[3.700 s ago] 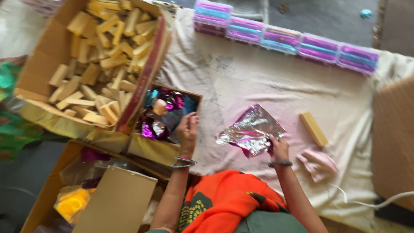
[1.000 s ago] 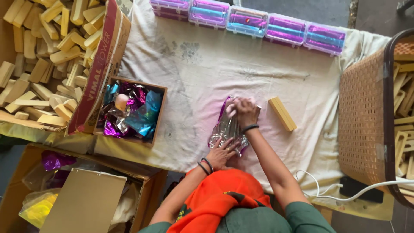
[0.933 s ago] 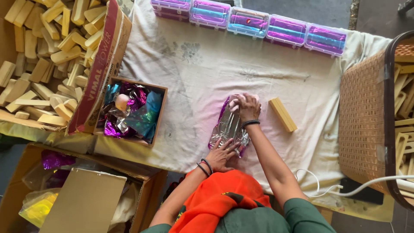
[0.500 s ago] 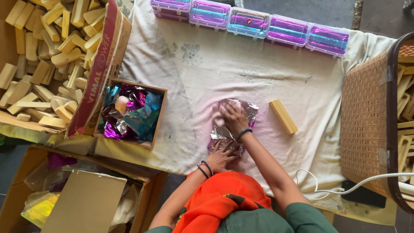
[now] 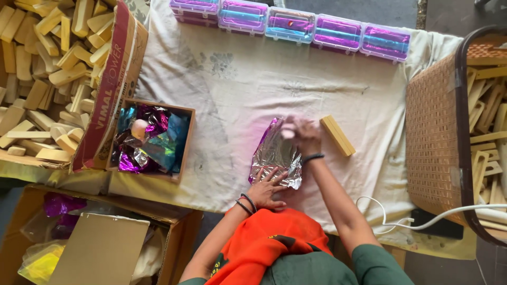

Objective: The person wipes wooden blocks with a cloth and then wraps them in shiny purple foil. The person handles the blocks and foil by hand, folding the foil around the blocks to create wrapped packages.

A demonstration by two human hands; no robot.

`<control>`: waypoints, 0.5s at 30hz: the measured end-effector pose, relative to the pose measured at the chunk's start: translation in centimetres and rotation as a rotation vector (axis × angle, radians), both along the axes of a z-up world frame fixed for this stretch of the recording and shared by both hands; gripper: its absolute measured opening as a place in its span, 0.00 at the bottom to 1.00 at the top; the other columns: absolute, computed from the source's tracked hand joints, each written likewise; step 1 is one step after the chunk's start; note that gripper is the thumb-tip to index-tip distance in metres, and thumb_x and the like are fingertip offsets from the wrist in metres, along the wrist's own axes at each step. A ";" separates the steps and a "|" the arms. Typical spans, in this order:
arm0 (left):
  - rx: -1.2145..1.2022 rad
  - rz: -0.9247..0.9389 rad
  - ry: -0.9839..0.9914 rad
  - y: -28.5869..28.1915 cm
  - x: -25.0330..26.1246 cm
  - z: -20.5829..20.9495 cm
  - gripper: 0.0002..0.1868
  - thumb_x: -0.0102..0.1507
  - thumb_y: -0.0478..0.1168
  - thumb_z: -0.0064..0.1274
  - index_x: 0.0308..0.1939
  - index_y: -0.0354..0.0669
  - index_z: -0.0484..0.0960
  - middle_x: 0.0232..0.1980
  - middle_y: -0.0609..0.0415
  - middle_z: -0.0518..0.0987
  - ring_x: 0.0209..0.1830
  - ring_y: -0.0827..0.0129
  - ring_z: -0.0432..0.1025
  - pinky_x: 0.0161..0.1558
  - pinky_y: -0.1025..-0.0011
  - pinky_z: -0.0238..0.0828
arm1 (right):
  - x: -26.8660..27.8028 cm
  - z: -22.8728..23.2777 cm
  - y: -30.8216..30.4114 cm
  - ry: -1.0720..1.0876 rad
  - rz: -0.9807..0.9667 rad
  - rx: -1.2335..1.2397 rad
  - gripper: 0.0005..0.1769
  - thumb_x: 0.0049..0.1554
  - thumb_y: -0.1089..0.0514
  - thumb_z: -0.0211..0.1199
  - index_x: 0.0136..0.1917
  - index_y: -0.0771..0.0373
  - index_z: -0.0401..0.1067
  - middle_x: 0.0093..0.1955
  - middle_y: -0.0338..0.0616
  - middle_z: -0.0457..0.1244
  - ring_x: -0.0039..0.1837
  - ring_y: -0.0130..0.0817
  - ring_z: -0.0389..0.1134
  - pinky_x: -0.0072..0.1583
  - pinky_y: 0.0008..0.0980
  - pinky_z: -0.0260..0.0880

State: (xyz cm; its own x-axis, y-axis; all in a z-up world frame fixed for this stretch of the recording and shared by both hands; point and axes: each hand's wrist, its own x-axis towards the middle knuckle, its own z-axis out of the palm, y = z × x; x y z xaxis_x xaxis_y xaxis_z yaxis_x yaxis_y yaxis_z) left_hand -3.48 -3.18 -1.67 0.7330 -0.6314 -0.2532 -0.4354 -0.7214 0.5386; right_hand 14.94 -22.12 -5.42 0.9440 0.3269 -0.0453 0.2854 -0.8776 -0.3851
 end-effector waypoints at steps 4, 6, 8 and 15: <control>0.018 -0.017 -0.052 0.1 -0.2 -0.5 0.39 0.58 0.75 0.43 0.69 0.69 0.74 0.85 0.60 0.47 0.85 0.53 0.33 0.75 0.35 0.19 | -1.1 2.4 -1.8 -0.489 -0.002 -0.111 0.23 0.57 0.53 0.65 0.65 0.52 0.71 0.61 0.43 0.68 0.57 0.39 0.69 0.53 0.43 0.69; -0.002 -0.002 -0.069 0.2 0.0 -0.3 0.38 0.58 0.75 0.43 0.69 0.70 0.75 0.86 0.60 0.46 0.86 0.53 0.33 0.76 0.36 0.19 | -3.9 2.3 -1.6 -0.416 0.044 -0.083 0.24 0.60 0.56 0.64 0.69 0.55 0.69 0.61 0.45 0.68 0.55 0.40 0.68 0.54 0.42 0.69; -0.029 0.017 -0.058 0.1 0.2 0.7 0.37 0.57 0.74 0.47 0.64 0.66 0.79 0.84 0.56 0.52 0.84 0.52 0.36 0.74 0.36 0.17 | -8.3 2.1 -1.0 -0.203 0.251 -0.055 0.23 0.62 0.57 0.62 0.71 0.52 0.70 0.64 0.44 0.66 0.61 0.41 0.67 0.56 0.42 0.67; -0.563 0.784 0.420 2.0 7.7 1.1 0.26 0.65 0.59 0.48 0.62 0.55 0.80 0.65 0.52 0.80 0.62 0.53 0.78 0.63 0.60 0.76 | -9.2 5.0 -0.6 -0.173 0.142 0.049 0.24 0.58 0.54 0.61 0.68 0.43 0.73 0.73 0.33 0.63 0.75 0.40 0.61 0.64 0.42 0.64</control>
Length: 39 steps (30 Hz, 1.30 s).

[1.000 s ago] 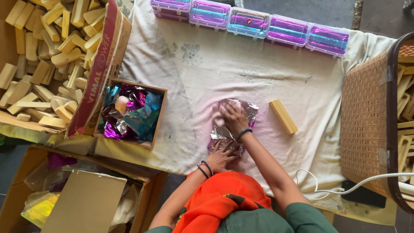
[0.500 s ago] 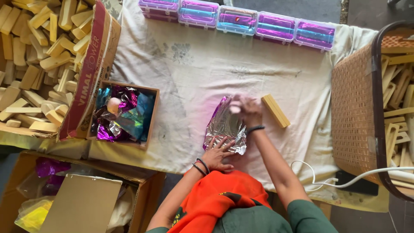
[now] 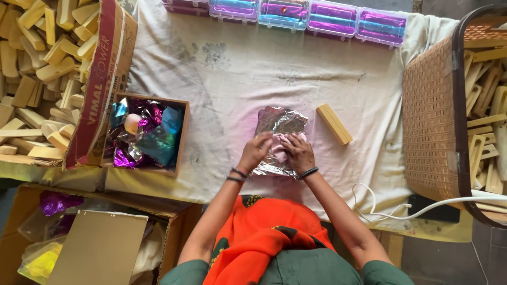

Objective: The person wipes wooden blocks with a cloth and then wraps them in shiny purple foil. The person handles the blocks and foil by hand, folding the foil around the blocks to create wrapped packages.

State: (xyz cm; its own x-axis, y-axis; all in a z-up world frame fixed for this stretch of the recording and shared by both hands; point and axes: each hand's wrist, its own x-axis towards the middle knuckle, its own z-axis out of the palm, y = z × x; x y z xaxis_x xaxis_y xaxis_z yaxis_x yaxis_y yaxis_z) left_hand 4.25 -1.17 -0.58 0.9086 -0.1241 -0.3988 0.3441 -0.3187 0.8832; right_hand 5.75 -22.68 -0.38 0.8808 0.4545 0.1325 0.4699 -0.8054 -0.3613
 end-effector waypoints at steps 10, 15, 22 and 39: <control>0.433 -0.380 -0.324 -0.7 3.7 -8.6 0.28 0.73 0.52 0.32 0.78 0.54 0.62 0.83 0.55 0.54 0.84 0.53 0.44 0.77 0.53 0.44 | -8.7 0.4 -1.2 -0.101 0.245 0.016 0.27 0.57 0.53 0.61 0.71 0.47 0.71 0.71 0.37 0.65 0.72 0.39 0.63 0.68 0.44 0.64; 0.757 -0.601 -0.259 -1.2 1.9 0.6 0.51 0.60 0.66 0.52 0.81 0.58 0.48 0.86 0.58 0.39 0.86 0.58 0.33 0.80 0.55 0.35 | -8.3 6.5 -2.2 0.183 0.331 -0.017 0.26 0.54 0.50 0.67 0.66 0.48 0.73 0.66 0.33 0.67 0.64 0.36 0.67 0.57 0.45 0.66; 0.931 -0.695 -0.155 -2.0 1.2 3.4 0.82 0.37 0.75 0.70 0.83 0.61 0.34 0.86 0.59 0.29 0.86 0.57 0.28 0.79 0.43 0.28 | -4.1 4.7 -4.3 0.098 -0.251 0.020 0.22 0.52 0.60 0.65 0.61 0.49 0.76 0.60 0.40 0.67 0.60 0.41 0.68 0.57 0.39 0.74; 1.022 -0.383 -0.142 -1.9 -0.9 -0.5 0.83 0.34 0.80 0.66 0.83 0.61 0.35 0.85 0.45 0.25 0.84 0.45 0.20 0.75 0.33 0.23 | 5.9 -6.5 3.8 0.014 -0.092 -0.168 0.07 0.69 0.50 0.61 0.59 0.50 0.74 0.58 0.42 0.67 0.57 0.34 0.68 0.51 0.37 0.73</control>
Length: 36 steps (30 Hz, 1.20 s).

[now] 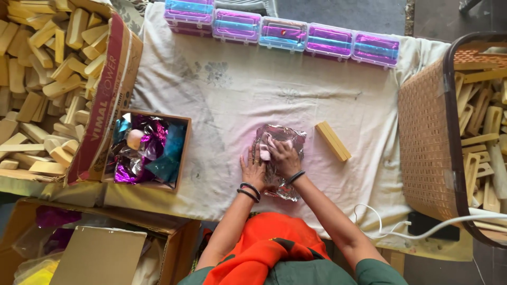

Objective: The person wipes wooden blocks with a cloth and then wraps them in shiny purple foil. The person handles the blocks and foil by hand, folding the foil around the blocks to create wrapped packages.

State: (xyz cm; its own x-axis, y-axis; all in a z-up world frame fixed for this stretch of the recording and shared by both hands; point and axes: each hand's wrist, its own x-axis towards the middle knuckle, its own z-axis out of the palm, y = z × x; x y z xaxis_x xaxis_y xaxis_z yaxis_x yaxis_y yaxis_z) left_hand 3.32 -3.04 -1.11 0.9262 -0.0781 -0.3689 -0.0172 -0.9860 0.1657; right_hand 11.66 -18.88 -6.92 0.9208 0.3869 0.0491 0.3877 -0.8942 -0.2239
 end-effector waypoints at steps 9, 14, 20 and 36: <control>-0.247 0.007 0.088 2.8 2.1 -1.8 0.75 0.44 0.77 0.63 0.83 0.53 0.39 0.85 0.45 0.34 0.85 0.47 0.25 0.75 0.36 0.25 | 3.1 2.1 2.2 -0.107 -0.077 -0.012 0.16 0.65 0.51 0.57 0.66 0.40 0.71 0.70 0.45 0.63 0.68 0.41 0.64 0.61 0.45 0.70; -0.530 0.241 -0.355 5.7 6.2 0.0 0.32 0.74 0.55 0.33 0.80 0.49 0.56 0.86 0.46 0.49 0.85 0.55 0.48 0.77 0.45 0.39 | -1.1 4.3 3.8 -0.138 0.105 0.096 0.27 0.65 0.48 0.54 0.77 0.43 0.65 0.79 0.40 0.55 0.80 0.39 0.52 0.70 0.52 0.53; -0.915 0.074 -0.129 3.8 9.9 -3.7 0.32 0.76 0.54 0.28 0.79 0.41 0.55 0.83 0.41 0.53 0.85 0.52 0.45 0.80 0.61 0.42 | -1.1 3.6 3.0 -0.008 0.088 0.024 0.30 0.61 0.50 0.55 0.76 0.52 0.62 0.82 0.42 0.52 0.84 0.39 0.49 0.75 0.52 0.50; -0.758 0.147 0.247 3.9 9.5 -6.9 0.41 0.69 0.71 0.18 0.80 0.58 0.41 0.86 0.50 0.35 0.87 0.58 0.31 0.78 0.57 0.29 | -9.7 5.6 3.8 0.154 0.420 0.051 0.31 0.56 0.50 0.58 0.73 0.49 0.62 0.78 0.43 0.55 0.79 0.43 0.53 0.69 0.52 0.55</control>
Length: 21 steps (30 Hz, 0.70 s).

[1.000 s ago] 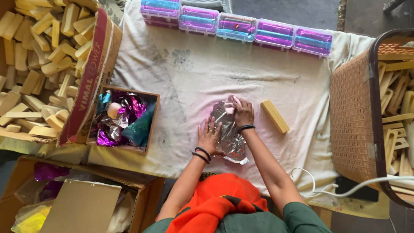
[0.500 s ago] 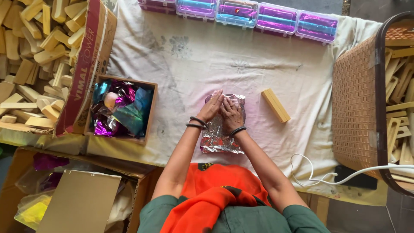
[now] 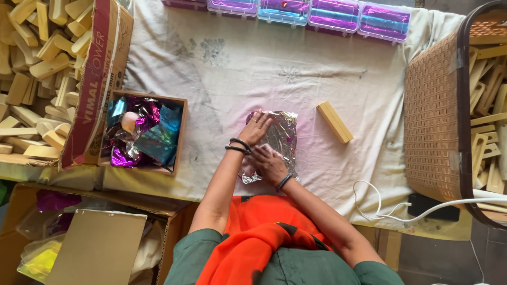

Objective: The person wipes wooden blocks with a cloth and then wraps them in shiny purple foil. The person handles the blocks and foil by hand, folding the foil around the blocks to create wrapped packages.

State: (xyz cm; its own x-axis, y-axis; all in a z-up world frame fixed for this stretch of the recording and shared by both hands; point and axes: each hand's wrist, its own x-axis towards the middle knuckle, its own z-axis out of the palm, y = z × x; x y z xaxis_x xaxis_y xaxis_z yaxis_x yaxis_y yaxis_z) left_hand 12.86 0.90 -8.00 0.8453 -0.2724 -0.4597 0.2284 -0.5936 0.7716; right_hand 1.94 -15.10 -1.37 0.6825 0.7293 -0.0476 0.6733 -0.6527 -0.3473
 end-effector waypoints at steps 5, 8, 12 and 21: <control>0.415 -0.233 -0.133 -0.7 -1.0 5.0 0.52 0.61 0.79 0.43 0.81 0.64 0.46 0.87 0.48 0.32 0.87 0.56 0.29 0.81 0.57 0.35 | -3.0 -1.3 -2.4 -0.031 0.286 0.198 0.33 0.57 0.55 0.56 0.77 0.44 0.65 0.79 0.39 0.58 0.80 0.39 0.55 0.77 0.44 0.56; 0.575 -0.354 -0.174 -0.9 -2.0 8.2 0.72 0.45 0.74 0.66 0.82 0.64 0.39 0.85 0.47 0.28 0.85 0.56 0.27 0.79 0.57 0.34 | -4.6 3.1 -4.4 0.187 0.275 0.090 0.30 0.59 0.50 0.58 0.75 0.42 0.65 0.74 0.37 0.59 0.78 0.38 0.55 0.71 0.46 0.55; 0.609 -0.352 -0.272 -0.7 -2.4 6.9 0.76 0.40 0.71 0.71 0.83 0.66 0.39 0.86 0.47 0.28 0.86 0.56 0.29 0.80 0.57 0.35 | -5.9 1.0 -10.4 0.108 0.258 0.210 0.28 0.60 0.50 0.59 0.74 0.39 0.68 0.75 0.34 0.60 0.79 0.39 0.57 0.73 0.46 0.54; 0.659 -0.377 -0.237 -1.1 -2.3 7.7 0.77 0.41 0.72 0.72 0.82 0.65 0.38 0.85 0.46 0.27 0.86 0.55 0.27 0.81 0.58 0.31 | -2.1 8.6 -17.3 0.392 -0.398 0.126 0.27 0.43 0.69 0.60 0.55 0.53 0.80 0.57 0.40 0.72 0.52 0.42 0.73 0.56 0.37 0.74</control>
State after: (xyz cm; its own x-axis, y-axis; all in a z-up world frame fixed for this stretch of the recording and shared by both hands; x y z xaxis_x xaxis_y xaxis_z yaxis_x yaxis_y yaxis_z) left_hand 10.54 -0.24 -0.25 0.8457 -0.2944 -0.4452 -0.2057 -0.9494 0.2373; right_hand -0.17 -32.39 7.19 0.8544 0.4365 -0.2818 0.1898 -0.7671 -0.6129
